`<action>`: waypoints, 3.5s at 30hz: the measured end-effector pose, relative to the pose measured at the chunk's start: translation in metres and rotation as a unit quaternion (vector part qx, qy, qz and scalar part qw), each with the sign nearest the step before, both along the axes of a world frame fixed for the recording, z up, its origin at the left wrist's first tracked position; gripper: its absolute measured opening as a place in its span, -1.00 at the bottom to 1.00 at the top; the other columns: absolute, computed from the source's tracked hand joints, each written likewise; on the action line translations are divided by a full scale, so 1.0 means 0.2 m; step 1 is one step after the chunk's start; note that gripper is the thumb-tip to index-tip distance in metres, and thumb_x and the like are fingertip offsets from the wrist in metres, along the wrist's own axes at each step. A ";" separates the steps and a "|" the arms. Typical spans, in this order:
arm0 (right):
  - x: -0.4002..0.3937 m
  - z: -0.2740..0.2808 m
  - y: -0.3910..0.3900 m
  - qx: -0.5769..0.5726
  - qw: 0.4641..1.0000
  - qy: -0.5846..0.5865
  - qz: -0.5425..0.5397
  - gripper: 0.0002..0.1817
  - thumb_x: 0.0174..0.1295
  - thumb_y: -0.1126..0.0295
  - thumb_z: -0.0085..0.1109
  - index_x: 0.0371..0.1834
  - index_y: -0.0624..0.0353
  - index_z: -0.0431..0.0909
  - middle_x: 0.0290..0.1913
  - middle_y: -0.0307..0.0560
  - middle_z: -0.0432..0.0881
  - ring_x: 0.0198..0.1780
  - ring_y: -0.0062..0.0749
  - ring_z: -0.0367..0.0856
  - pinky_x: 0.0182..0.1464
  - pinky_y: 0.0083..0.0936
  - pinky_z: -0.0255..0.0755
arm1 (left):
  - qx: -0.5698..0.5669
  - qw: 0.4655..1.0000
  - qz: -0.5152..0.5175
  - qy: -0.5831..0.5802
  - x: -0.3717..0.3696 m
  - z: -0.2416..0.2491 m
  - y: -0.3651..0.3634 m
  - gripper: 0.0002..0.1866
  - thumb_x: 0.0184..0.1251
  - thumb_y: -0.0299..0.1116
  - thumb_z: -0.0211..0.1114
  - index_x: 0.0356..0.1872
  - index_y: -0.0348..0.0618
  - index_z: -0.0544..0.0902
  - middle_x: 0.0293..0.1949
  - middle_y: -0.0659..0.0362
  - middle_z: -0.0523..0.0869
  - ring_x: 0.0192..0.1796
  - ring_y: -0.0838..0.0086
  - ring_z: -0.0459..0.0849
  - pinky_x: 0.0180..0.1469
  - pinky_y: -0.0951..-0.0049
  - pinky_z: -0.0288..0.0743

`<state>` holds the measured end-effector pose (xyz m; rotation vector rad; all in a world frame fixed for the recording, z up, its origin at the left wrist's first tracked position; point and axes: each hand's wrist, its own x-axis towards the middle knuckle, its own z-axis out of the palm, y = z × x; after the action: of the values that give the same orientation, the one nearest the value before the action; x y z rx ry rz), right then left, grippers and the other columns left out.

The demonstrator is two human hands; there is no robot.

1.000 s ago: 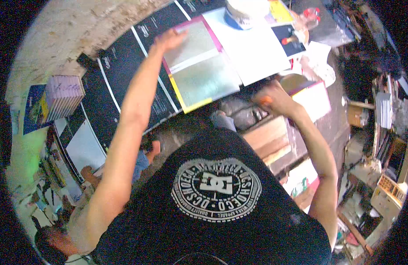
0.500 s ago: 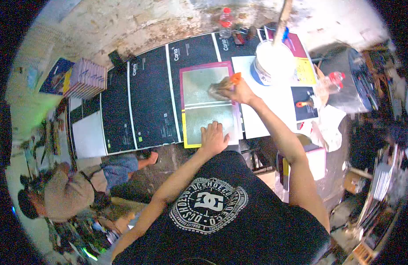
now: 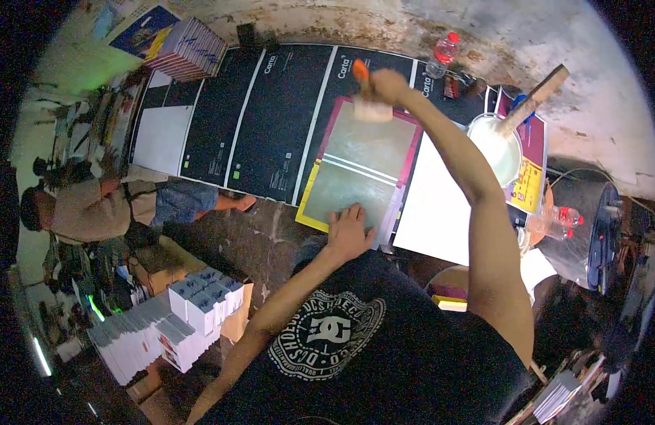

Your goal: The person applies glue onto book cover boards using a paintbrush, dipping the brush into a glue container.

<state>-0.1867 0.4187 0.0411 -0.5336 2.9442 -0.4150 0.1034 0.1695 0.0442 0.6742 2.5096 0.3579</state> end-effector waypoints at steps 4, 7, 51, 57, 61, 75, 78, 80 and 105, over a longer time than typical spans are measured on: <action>-0.12 0.19 -0.03 -0.078 0.995 0.013 0.065 -0.70 0.12 0.05 0.37 -0.27 0.03 0.70 -0.35 0.07 0.71 -0.33 0.06 0.66 -0.31 -0.15 0.49 | 0.027 0.999 0.027 0.018 0.02 -0.02 -0.01 -0.37 0.33 0.02 0.15 0.20 -0.35 0.48 0.23 -0.06 0.46 0.24 0.08 0.47 0.21 -0.11 0.22; -0.13 0.05 -0.18 -0.081 0.978 -0.076 0.176 -0.65 0.09 0.00 0.39 -0.26 0.02 0.71 -0.35 0.06 0.71 -0.31 0.00 0.68 -0.28 -0.17 0.49 | 0.044 0.998 0.044 0.005 0.01 -0.01 -0.01 -0.39 0.33 0.01 0.15 0.18 -0.35 0.48 0.22 -0.07 0.46 0.21 0.06 0.50 0.21 -0.10 0.23; 1.72 -0.06 0.00 -0.241 0.813 0.201 -0.491 -0.76 0.13 0.36 0.41 -0.43 0.31 0.58 -0.47 -0.05 0.65 -0.40 -0.37 0.59 -0.23 -0.40 0.45 | -0.050 0.980 0.189 0.029 -0.37 0.04 -0.26 -0.21 -0.05 0.03 0.44 0.12 -0.37 0.45 0.13 -0.09 0.46 0.25 0.07 0.42 0.21 -0.14 0.22; 1.74 0.18 0.07 -0.255 0.761 0.254 -0.540 -0.67 0.20 0.29 0.42 -0.48 0.30 0.50 -0.52 -0.17 0.56 -0.42 -0.56 0.47 -0.31 -0.50 0.40 | 0.019 0.963 0.268 0.021 -0.88 -0.13 -0.21 -0.23 0.01 0.04 0.39 0.17 -0.34 0.51 0.19 -0.10 0.49 0.31 0.01 0.42 0.27 -0.28 0.20; 1.67 0.28 0.00 -0.299 0.733 0.254 -0.555 -0.66 0.21 0.30 0.41 -0.49 0.30 0.48 -0.52 -0.22 0.54 -0.43 -0.60 0.41 -0.32 -0.57 0.35 | -0.033 0.968 0.247 -0.007 -0.97 -0.05 -0.19 -0.20 -0.01 0.02 0.39 0.22 -0.34 0.47 0.29 -0.13 0.42 0.39 -0.03 0.36 0.35 -0.27 0.14; 0.60 0.21 -0.37 -0.257 0.966 0.012 -0.013 -0.80 0.19 0.30 0.34 -0.24 0.19 0.69 -0.12 0.03 0.72 -0.14 -0.10 0.70 -0.01 -0.29 0.53 | 0.031 0.996 -0.077 0.022 -0.33 -0.03 -0.34 -0.34 -0.01 -0.13 0.40 0.13 -0.26 0.48 0.08 -0.01 0.47 0.25 0.11 0.39 0.31 -0.14 0.18; 0.10 -0.08 -0.24 -0.129 0.990 -0.037 -0.036 -0.84 0.23 0.31 0.27 -0.41 0.15 0.68 -0.17 0.04 0.72 -0.15 -0.15 0.69 -0.09 -0.26 0.51 | 0.061 0.996 -0.061 -0.014 -0.29 -0.07 -0.37 -0.40 0.04 -0.20 0.35 0.12 -0.28 0.49 0.07 -0.01 0.48 0.25 0.14 0.40 0.32 -0.13 0.15; -0.10 0.05 -0.25 -0.102 0.990 0.020 -0.092 -0.85 0.23 0.33 0.26 -0.28 0.15 0.71 -0.29 0.03 0.72 -0.26 -0.20 0.69 -0.21 -0.31 0.54 | 0.079 0.996 -0.046 0.003 -0.27 -0.11 -0.37 -0.45 0.07 -0.26 0.31 0.10 -0.29 0.50 0.06 -0.01 0.49 0.23 0.16 0.41 0.28 -0.09 0.17; 0.84 -0.05 -1.02 -0.287 0.817 0.141 -0.480 -0.64 0.09 0.16 0.42 -0.46 0.29 0.61 -0.49 0.09 0.66 -0.42 -0.15 0.69 -0.32 -0.23 0.51 | 0.247 0.916 0.199 -0.247 -1.31 -0.44 -0.58 -0.65 0.01 -0.22 0.45 -0.28 -0.31 0.75 -0.36 0.11 0.77 -0.29 0.42 0.70 -0.17 0.43 0.56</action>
<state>-0.0179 0.2154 0.0315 1.0401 3.0797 -1.4366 -0.1577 0.0537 -0.0444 0.1887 2.0492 1.1802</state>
